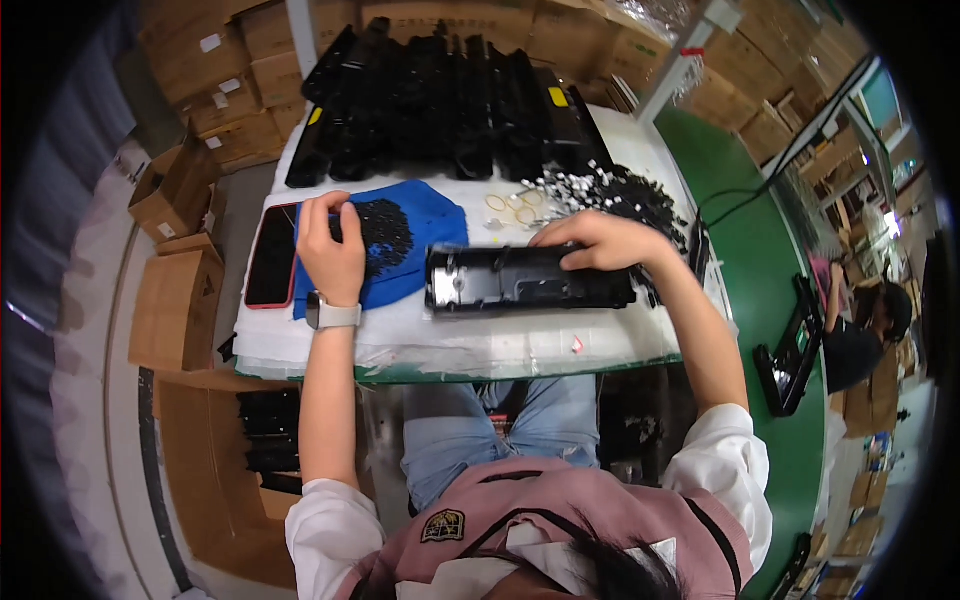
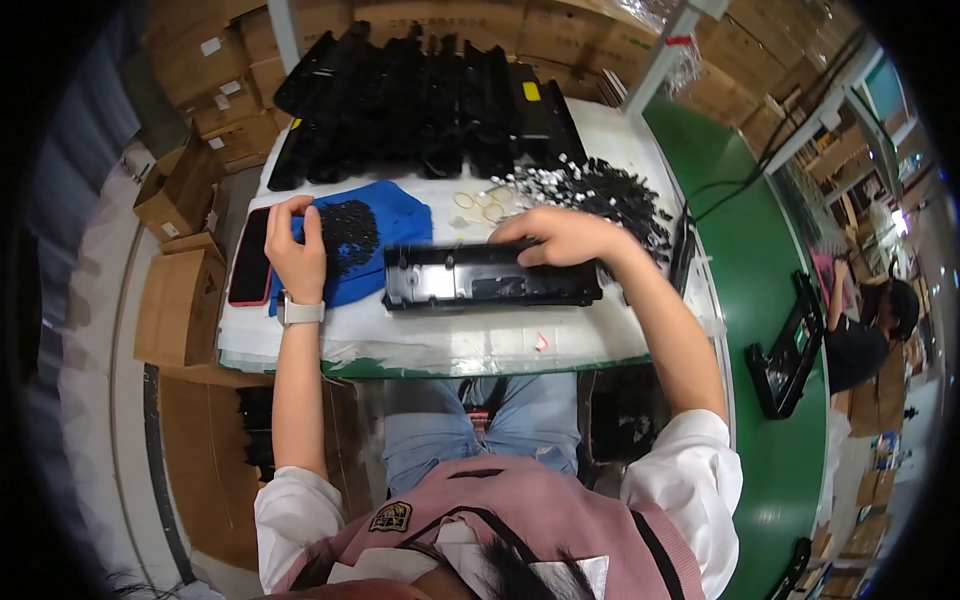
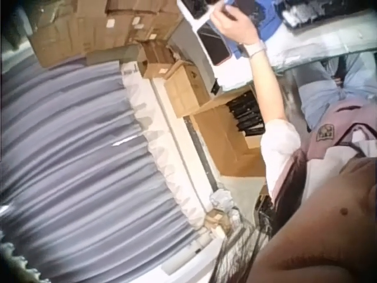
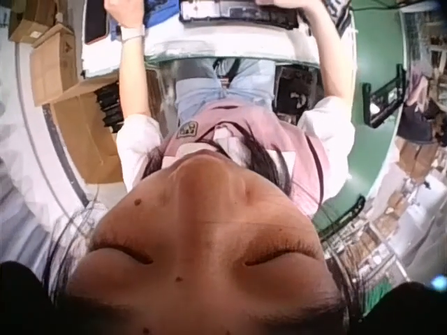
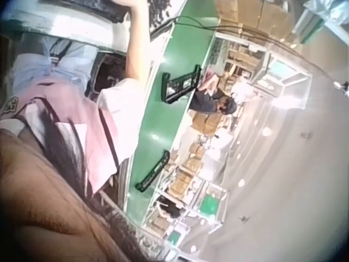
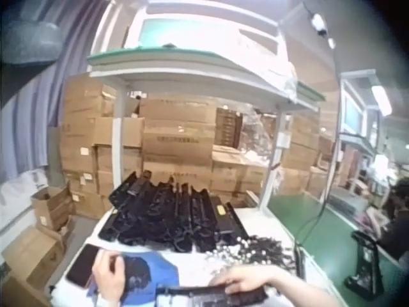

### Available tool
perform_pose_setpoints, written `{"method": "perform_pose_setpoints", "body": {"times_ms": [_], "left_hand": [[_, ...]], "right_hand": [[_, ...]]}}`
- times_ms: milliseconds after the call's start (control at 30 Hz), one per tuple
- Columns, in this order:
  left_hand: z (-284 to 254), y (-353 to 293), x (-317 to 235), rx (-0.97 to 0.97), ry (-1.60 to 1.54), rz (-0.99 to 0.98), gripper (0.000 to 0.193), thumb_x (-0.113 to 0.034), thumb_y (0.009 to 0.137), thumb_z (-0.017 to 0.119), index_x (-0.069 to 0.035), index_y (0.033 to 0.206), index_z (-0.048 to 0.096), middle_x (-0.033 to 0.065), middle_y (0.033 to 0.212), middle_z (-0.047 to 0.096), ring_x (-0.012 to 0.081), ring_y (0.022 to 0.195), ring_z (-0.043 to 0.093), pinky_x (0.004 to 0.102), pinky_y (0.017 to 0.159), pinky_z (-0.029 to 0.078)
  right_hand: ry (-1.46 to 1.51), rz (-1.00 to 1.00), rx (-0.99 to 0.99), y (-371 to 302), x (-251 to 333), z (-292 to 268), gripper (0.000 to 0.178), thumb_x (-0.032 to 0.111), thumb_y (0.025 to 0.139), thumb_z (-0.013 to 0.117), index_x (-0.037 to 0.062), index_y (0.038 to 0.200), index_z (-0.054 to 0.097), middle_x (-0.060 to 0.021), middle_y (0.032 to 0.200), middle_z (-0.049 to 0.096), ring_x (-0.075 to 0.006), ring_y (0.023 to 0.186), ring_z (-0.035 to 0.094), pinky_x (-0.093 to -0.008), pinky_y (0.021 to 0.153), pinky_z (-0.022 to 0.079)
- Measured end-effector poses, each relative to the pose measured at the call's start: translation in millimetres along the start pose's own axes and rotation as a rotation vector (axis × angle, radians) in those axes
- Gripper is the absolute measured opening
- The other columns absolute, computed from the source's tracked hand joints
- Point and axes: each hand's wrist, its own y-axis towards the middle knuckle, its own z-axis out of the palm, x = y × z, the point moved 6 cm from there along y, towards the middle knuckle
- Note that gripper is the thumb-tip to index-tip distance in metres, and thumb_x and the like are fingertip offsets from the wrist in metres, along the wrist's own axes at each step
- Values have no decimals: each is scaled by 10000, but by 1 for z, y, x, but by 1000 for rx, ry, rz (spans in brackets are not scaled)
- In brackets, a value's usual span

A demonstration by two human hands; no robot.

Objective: Assembling plastic housings for printer cartridges using an electric screwdriver and small fasteners.

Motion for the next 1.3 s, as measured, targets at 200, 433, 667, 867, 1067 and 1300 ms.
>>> {"method": "perform_pose_setpoints", "body": {"times_ms": [200, 433, 667, 867, 1067, 1300], "left_hand": [[11, -3, -14, 141, 5, 69, 79, -15, 814, 604, 0, 888, 628, 109, 863, 611, 266, 798, 608, 323, 728, 482], [-2, -12, 2, 533, 604, 39, 185, -198, 791, 702, -30, 863, 674, 107, 830, 600, 287, 838, 564, 372, 743, 467], [17, -17, 18, 704, 481, -85, 161, -95, 729, 742, -19, 751, 602, 121, 735, 556, 293, 682, 577, 378, 615, 455], [31, -19, 15, 627, 441, 22, 118, -91, 827, 658, -3, 807, 582, 153, 746, 565, 323, 680, 566, 385, 626, 448], [9, -7, 48, 524, 252, -110, 175, -154, 939, 577, 3, 882, 526, 106, 758, 572, 204, 662, 537, 310, 645, 453], [76, -28, -24, 691, -388, -371, 71, -44, 909, 606, -12, 916, 543, 19, 822, 548, 99, 733, 526, 220, 722, 440]], "right_hand": [[-217, 51, -331, -19, 3, 2, 229, 76, 789, 661, -37, 986, 635, -137, 1088, 569, -316, 1036, 547, -371, 890, 462], [-260, 9, -426, -58, 60, 49, 128, 55, 719, 694, 6, 814, 623, -92, 828, 500, -284, 823, 530, -382, 700, 460], [-564, 33, -712, -53, 44, 76, 298, 101, 719, 661, 97, 1014, 614, -54, 852, 489, -225, 816, 522, -323, 667, 402], [-625, 320, -1106, -142, 18, 4, 297, 174, 704, 718, 95, 977, 633, -64, 772, 553, -267, 739, 577, -375, 634, 464], [-599, 1439, -841, -253, -123, -29, 559, 572, 763, 650, 19, 823, 696, -161, 787, 687, -328, 783, 680, -424, 635, 533], [-118, 1367, -1139, -300, -160, -24, 551, 509, 585, 726, -20, 737, 691, -185, 767, 688, -316, 724, 683, -406, 680, 546]]}}
